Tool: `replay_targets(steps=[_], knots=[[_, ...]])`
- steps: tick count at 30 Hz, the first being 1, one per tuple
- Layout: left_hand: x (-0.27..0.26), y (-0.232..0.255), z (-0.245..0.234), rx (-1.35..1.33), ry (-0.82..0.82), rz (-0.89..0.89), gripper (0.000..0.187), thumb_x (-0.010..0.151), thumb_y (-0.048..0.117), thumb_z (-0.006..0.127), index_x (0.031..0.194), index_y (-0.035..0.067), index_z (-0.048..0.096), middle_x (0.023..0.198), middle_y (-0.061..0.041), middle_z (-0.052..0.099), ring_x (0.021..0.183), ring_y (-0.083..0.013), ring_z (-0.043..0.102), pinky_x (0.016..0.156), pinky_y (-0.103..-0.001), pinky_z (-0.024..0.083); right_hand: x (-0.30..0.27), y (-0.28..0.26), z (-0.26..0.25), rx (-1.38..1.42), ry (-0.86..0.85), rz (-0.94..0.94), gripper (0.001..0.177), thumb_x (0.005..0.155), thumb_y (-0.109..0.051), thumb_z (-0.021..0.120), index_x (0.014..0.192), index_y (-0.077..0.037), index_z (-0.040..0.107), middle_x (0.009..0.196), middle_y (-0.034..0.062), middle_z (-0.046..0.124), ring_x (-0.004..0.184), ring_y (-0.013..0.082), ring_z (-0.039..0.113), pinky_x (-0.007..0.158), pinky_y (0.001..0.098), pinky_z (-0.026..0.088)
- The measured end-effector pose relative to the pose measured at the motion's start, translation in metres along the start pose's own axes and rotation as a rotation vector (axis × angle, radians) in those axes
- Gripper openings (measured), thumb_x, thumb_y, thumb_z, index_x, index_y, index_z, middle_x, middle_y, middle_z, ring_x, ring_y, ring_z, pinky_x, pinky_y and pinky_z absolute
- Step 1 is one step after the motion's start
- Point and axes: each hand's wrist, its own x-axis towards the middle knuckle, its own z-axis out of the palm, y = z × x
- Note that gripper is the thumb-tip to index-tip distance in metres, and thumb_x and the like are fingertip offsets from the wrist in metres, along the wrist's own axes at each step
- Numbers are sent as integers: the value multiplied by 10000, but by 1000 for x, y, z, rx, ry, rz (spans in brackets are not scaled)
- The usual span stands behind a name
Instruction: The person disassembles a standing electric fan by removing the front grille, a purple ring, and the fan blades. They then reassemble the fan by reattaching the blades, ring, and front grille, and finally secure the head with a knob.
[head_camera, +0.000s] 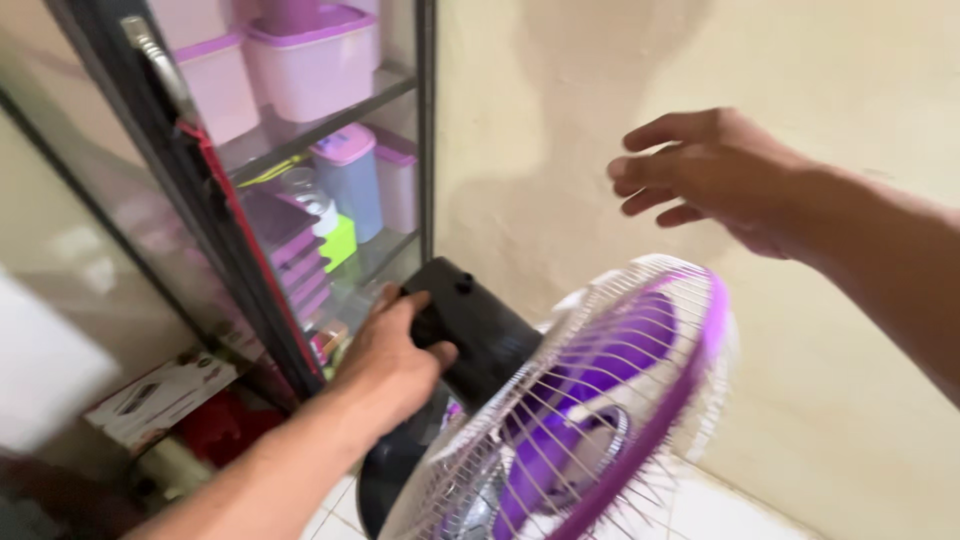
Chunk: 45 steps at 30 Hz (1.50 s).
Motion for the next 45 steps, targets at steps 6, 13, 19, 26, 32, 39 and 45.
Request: replay_targets(steps=[6, 13, 19, 26, 32, 39, 45], knots=[[-54, 45, -24, -288, -31, -120, 752, 881, 500, 687, 1519, 178, 455, 1584, -105, 477, 1451, -266, 494, 1191, -401, 399, -33, 55, -30, -56, -118, -276, 765, 924, -512, 701, 1555, -94, 585, 1457, 128, 678, 1389, 299, 530, 1048, 539, 435], [-174, 67, -7, -65, 1, 143, 1197, 575, 530, 919, 1566, 197, 337, 1589, -127, 374, 1449, -290, 370, 1161, -448, 333, -97, 98, -14, -598, -318, -393, 1117, 608, -607, 853, 1541, -250, 355, 1463, 120, 501, 1403, 324, 466, 1137, 538, 420], [-236, 61, 20, 176, 71, 2, 1166, 572, 334, 922, 1562, 304, 306, 1568, -46, 385, 1446, -326, 351, 1186, -478, 315, -144, 116, -2, -805, -145, -477, 1038, 554, -399, 996, 1425, -223, 459, 1265, 139, 588, 1220, 312, 593, 1020, 489, 551], [-211, 42, -14, 122, -65, 224, 1164, 497, 217, 948, 1530, 245, 412, 1453, -102, 503, 1353, -281, 489, 1148, -384, 383, -189, 111, -4, -735, -13, -306, 910, 533, -493, 1016, 1212, -99, 556, 1095, 143, 698, 1007, 295, 694, 875, 445, 597], [-173, 31, -26, 46, -192, 425, 1104, 452, 161, 922, 1455, 198, 463, 1366, -98, 613, 1274, -240, 589, 1114, -351, 449, -214, 108, -7, -773, -9, -154, 909, 532, -554, 980, 1168, -52, 568, 997, 168, 737, 914, 310, 730, 812, 438, 586], [-158, 53, -18, 33, -289, 376, 1059, 517, 216, 925, 1472, 238, 468, 1384, -75, 627, 1271, -219, 613, 1115, -334, 467, -236, 126, -25, -681, 90, -72, 953, 516, -525, 996, 1198, -40, 540, 1034, 170, 712, 952, 296, 697, 802, 429, 590], [-132, 53, 9, 137, -106, 449, 907, 703, 208, 845, 1512, 191, 436, 1532, -63, 482, 1407, -261, 471, 1173, -371, 370, -249, 145, -20, -503, 157, 59, 716, 772, -447, 878, 1364, -161, 593, 1293, 124, 632, 1182, 299, 633, 963, 467, 583]])
